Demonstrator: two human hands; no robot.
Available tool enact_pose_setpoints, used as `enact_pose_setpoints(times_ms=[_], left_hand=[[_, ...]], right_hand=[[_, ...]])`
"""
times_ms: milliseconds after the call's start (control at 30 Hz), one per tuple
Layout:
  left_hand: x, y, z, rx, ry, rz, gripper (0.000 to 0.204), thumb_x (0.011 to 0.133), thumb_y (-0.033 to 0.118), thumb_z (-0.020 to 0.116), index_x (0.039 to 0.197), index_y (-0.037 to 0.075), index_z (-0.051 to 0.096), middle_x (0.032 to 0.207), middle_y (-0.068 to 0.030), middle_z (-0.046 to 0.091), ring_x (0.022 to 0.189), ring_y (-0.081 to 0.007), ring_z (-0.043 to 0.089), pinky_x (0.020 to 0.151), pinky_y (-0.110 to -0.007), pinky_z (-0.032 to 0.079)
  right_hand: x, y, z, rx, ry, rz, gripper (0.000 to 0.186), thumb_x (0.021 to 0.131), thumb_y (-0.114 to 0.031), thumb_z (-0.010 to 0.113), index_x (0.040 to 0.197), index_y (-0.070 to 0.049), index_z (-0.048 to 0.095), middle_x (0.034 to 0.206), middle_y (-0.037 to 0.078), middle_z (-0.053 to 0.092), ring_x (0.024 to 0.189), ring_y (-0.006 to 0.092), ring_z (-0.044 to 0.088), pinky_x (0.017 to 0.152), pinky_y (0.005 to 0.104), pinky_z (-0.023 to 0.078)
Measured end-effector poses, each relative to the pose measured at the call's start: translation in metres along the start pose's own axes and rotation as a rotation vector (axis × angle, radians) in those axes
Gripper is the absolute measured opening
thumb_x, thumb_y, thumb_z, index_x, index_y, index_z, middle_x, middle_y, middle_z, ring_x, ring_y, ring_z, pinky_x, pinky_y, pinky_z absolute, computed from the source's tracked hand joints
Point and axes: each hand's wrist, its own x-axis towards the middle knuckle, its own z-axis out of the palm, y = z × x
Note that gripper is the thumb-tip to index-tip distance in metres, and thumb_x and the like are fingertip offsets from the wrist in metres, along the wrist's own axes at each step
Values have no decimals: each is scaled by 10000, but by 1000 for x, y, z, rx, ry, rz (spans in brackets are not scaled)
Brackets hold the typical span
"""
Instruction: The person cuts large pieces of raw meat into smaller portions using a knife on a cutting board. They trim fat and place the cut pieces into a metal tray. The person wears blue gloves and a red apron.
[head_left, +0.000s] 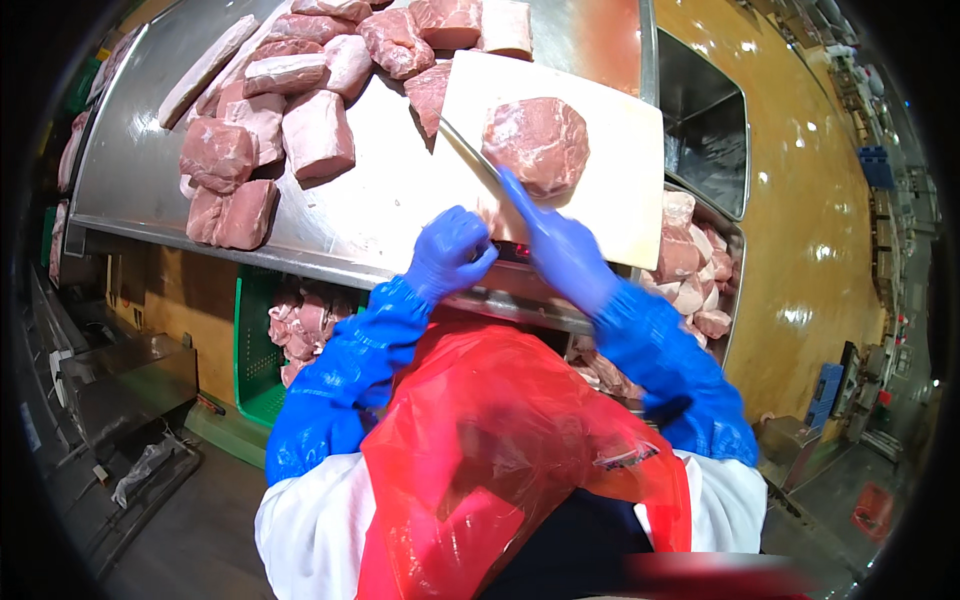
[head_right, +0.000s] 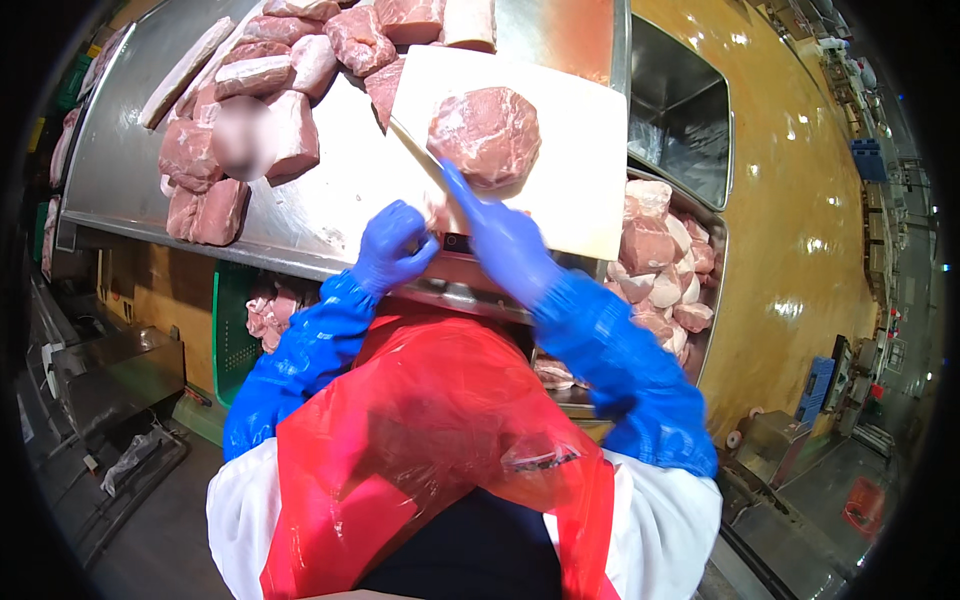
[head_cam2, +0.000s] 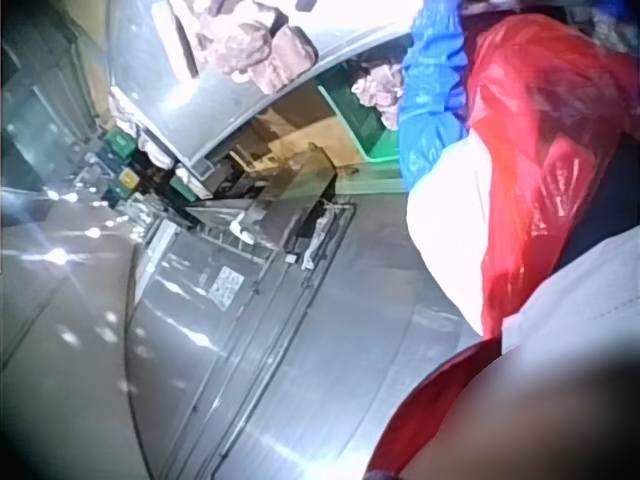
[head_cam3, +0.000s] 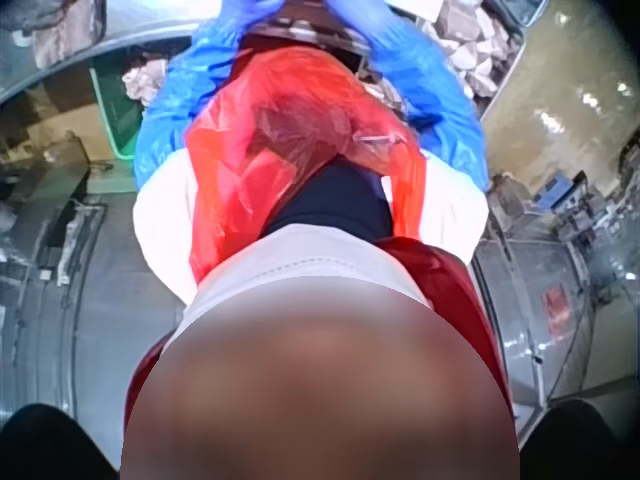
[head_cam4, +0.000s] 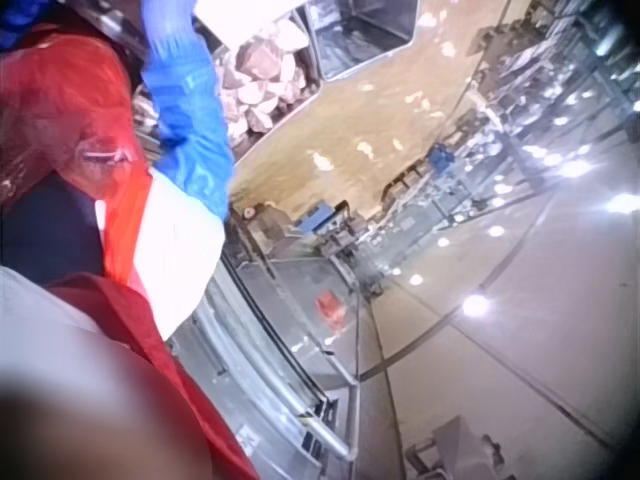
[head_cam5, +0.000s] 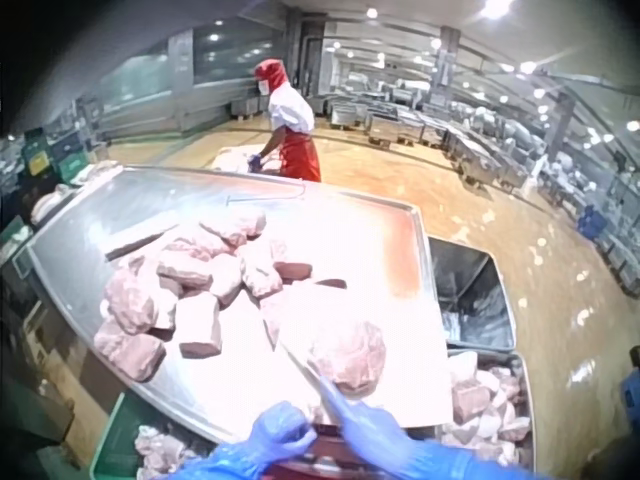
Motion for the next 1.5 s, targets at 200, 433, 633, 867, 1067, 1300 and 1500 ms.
enact_pose_setpoints(times_ms=[200, 433, 633, 867, 1067, 1300, 1500], left_hand=[[-168, -45, -111, 183, 55, -777, 162, 823, 89, 696, 967, 42, 639, 885, -150, 666, 772, -317, 661, 684, -419, 523], [38, -20, -55, 199, -100, -191, 496, 894, 350, 681, 1287, 58, 599, 1128, -192, 669, 1044, -390, 636, 895, -459, 525], [169, -13, 75, -1084, -788, -262, 402, 981, 347, 625, 1193, 8, 660, 1070, -132, 699, 921, -173, 676, 841, -322, 537], [140, -59, 31, -700, -154, -332, 312, 975, 128, 644, 1263, 13, 612, 1153, -114, 687, 1044, -187, 664, 977, -348, 523], [165, -246, 5, 522, -404, -235, 506, 904, 362, 605, 1345, 115, 587, 1278, -211, 606, 1127, -358, 656, 952, -529, 511], [189, -238, 16, 352, -343, -602, 420, 938, 420, 531, 1203, 103, 601, 1009, -160, 666, 954, -322, 661, 830, -479, 504], [166, -190, -24, 494, -720, -384, 500, 842, 383, 627, 1226, 67, 572, 1013, -187, 635, 947, -349, 630, 839, -469, 492]], right_hand=[[20, -2, -29, 206, 47, 110, 650, 958, -89, 542, 1567, -158, 328, 1113, 293, 672, 892, 376, 705, 773, 468, 542], [-43, 28, 7, 1324, 251, 570, 181, 1035, -227, 565, 1090, -58, 533, 736, 53, 593, 547, 119, 555, 481, 250, 472], [-63, 34, 28, 1839, 743, 498, 178, 1013, -216, 580, 1126, -83, 546, 1053, 71, 575, 1011, 251, 650, 828, 552, 633], [-261, 247, 27, 1490, 1466, 917, 388, 1041, -283, 482, 1251, 43, 500, 1106, 164, 557, 1065, 366, 605, 965, 616, 527], [-185, 158, -22, 1191, 1389, 794, 463, 1052, -280, 496, 1368, 35, 375, 1284, 200, 468, 1169, 418, 615, 889, 587, 592], [-94, 84, -20, 1218, 1108, 687, 370, 1056, -242, 500, 1350, -38, 407, 1191, 161, 550, 1093, 373, 662, 714, 464, 661], [-45, 61, -12, 1493, 774, 629, 305, 1045, -268, 526, 1241, -46, 453, 1126, 159, 576, 974, 350, 694, 648, 426, 653]])
